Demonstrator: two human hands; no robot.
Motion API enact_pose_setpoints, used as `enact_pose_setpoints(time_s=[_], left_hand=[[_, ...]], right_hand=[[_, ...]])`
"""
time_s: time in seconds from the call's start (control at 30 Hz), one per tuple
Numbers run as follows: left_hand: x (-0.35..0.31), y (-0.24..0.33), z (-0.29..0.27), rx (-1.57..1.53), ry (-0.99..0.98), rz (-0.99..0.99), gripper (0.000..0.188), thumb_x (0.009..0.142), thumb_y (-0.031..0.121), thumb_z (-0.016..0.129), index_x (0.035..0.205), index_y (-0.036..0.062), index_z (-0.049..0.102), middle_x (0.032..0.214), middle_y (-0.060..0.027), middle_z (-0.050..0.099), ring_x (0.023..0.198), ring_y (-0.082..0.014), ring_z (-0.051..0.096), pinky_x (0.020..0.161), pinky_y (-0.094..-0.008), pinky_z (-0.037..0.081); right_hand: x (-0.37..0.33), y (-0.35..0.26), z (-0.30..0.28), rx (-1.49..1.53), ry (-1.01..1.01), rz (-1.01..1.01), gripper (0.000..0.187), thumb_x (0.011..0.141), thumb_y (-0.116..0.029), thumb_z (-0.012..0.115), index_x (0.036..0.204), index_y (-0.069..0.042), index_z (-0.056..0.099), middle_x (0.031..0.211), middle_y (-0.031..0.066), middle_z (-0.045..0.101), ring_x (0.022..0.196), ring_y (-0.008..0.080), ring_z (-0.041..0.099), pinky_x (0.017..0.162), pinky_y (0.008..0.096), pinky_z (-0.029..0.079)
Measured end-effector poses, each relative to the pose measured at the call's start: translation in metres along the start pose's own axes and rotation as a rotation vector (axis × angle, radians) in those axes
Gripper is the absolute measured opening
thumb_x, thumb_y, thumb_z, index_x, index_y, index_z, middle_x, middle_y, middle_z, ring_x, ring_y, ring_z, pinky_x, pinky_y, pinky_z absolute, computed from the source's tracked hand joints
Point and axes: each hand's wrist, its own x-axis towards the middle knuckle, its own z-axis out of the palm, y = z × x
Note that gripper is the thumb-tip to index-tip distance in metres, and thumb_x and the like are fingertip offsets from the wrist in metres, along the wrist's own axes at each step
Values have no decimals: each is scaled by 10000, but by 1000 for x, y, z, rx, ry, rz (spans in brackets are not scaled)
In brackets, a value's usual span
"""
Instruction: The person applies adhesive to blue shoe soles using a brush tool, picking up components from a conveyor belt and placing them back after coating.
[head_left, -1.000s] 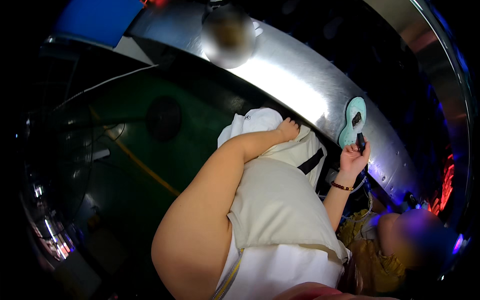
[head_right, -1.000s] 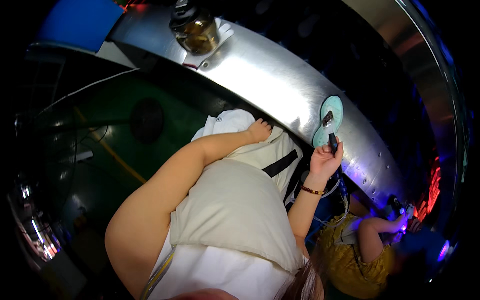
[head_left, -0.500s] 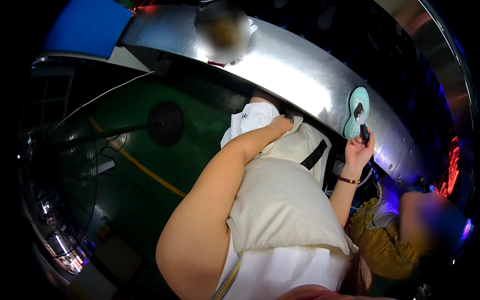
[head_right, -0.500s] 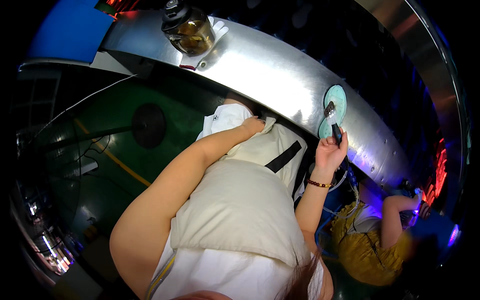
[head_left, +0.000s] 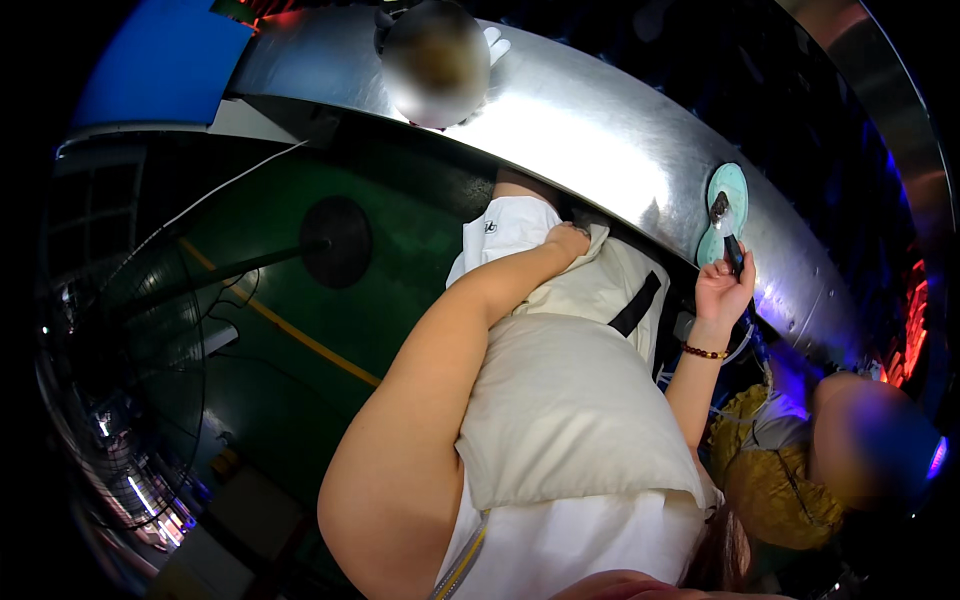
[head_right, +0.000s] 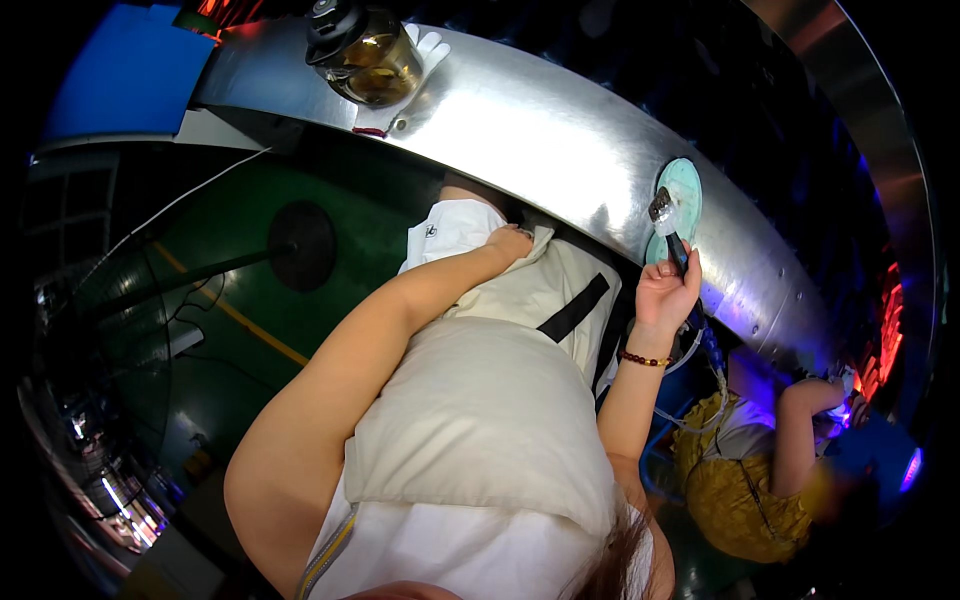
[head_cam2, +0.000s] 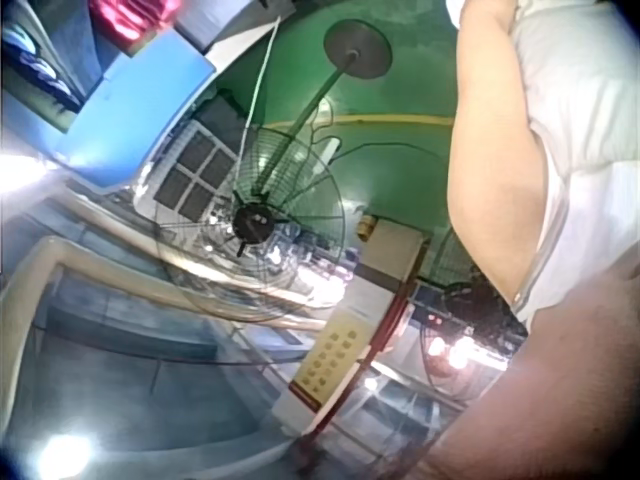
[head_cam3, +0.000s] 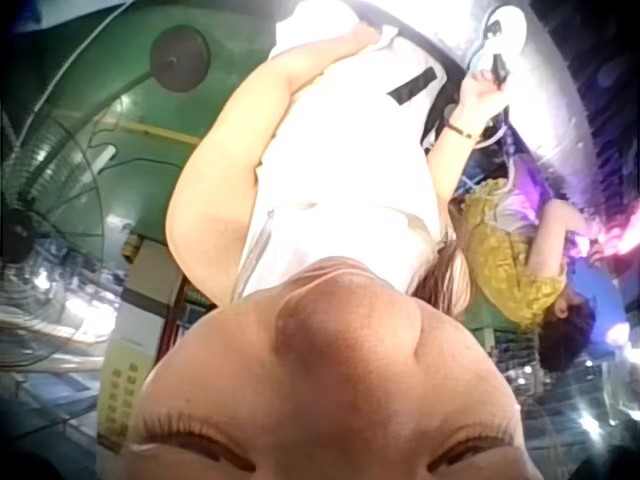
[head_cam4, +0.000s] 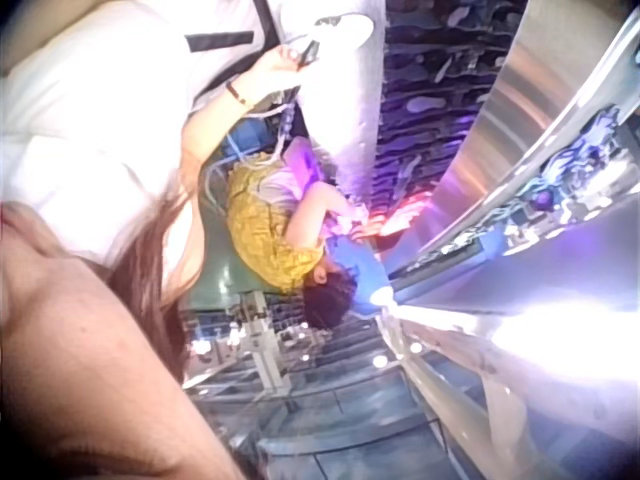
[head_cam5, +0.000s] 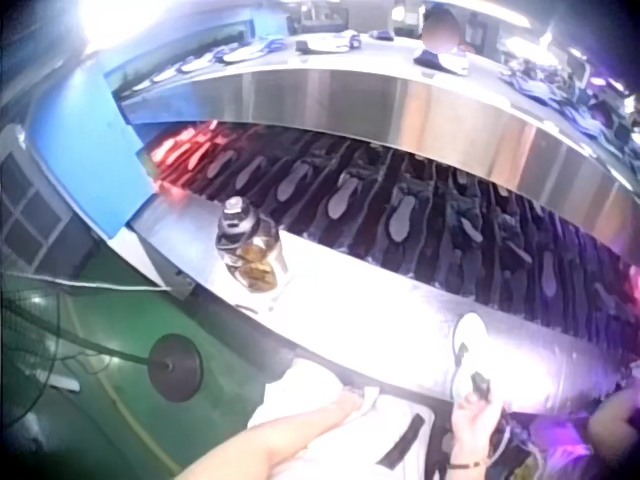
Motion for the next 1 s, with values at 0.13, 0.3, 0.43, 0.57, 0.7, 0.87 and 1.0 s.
enact_pose_setpoints(time_s=[0.13, 0.3, 0.43, 0.57, 0.7, 0.87, 1.0], left_hand=[[-8, 1, -1, 68, 182, 32, 261, 767, 131, 396, 942, 50, 571, 998, -89, 554, 960, -230, 508, 851, -338, 376], [-22, -2, -7, -123, 435, -29, 190, 744, 149, 437, 871, 58, 544, 889, -92, 496, 872, -276, 498, 740, -369, 406], [-25, -8, -17, -654, 423, -277, 202, 817, 170, 420, 844, 30, 563, 899, -179, 540, 838, -338, 529, 695, -388, 435], [-31, -22, -22, -975, 686, 40, 175, 807, 173, 481, 854, 30, 570, 800, -117, 574, 745, -233, 555, 635, -321, 434], [-50, -24, -57, -1078, 524, 48, 176, 791, 169, 511, 864, 23, 577, 802, -67, 578, 726, -170, 538, 638, -293, 427], [-64, -10, -73, -1046, 396, -130, 256, 783, 181, 474, 948, 8, 565, 915, -169, 591, 868, -279, 560, 728, -346, 422], [-80, 30, -77, -508, 134, -37, 211, 759, 103, 434, 896, -19, 536, 887, -216, 577, 854, -334, 557, 698, -400, 435]], right_hand=[[-1, -2, 1, 2, 33, -14, 199, 835, -227, 495, 886, -42, 549, 643, -7, 499, 511, 88, 399, 466, 208, 316], [5, -3, -11, 52, 16, -13, 201, 834, -230, 495, 884, -45, 558, 661, -4, 519, 510, 91, 404, 469, 211, 313], [6, -5, -17, 62, 30, -18, 194, 834, -224, 494, 872, -48, 565, 700, 1, 549, 509, 89, 406, 472, 212, 309], [7, -4, -16, 67, 41, -23, 188, 836, -218, 489, 869, -49, 565, 705, -2, 550, 509, 84, 404, 474, 209, 308], [9, -4, -19, 64, 27, -30, 187, 838, -214, 486, 873, -46, 560, 694, -6, 543, 508, 81, 403, 475, 206, 307], [6, -3, -13, 63, 54, -21, 193, 840, -216, 483, 870, -42, 561, 670, -8, 529, 506, 78, 407, 472, 204, 308], [8, -3, -15, 61, 47, -13, 194, 839, -216, 486, 869, -40, 563, 672, -4, 531, 504, 79, 409, 471, 202, 307]])
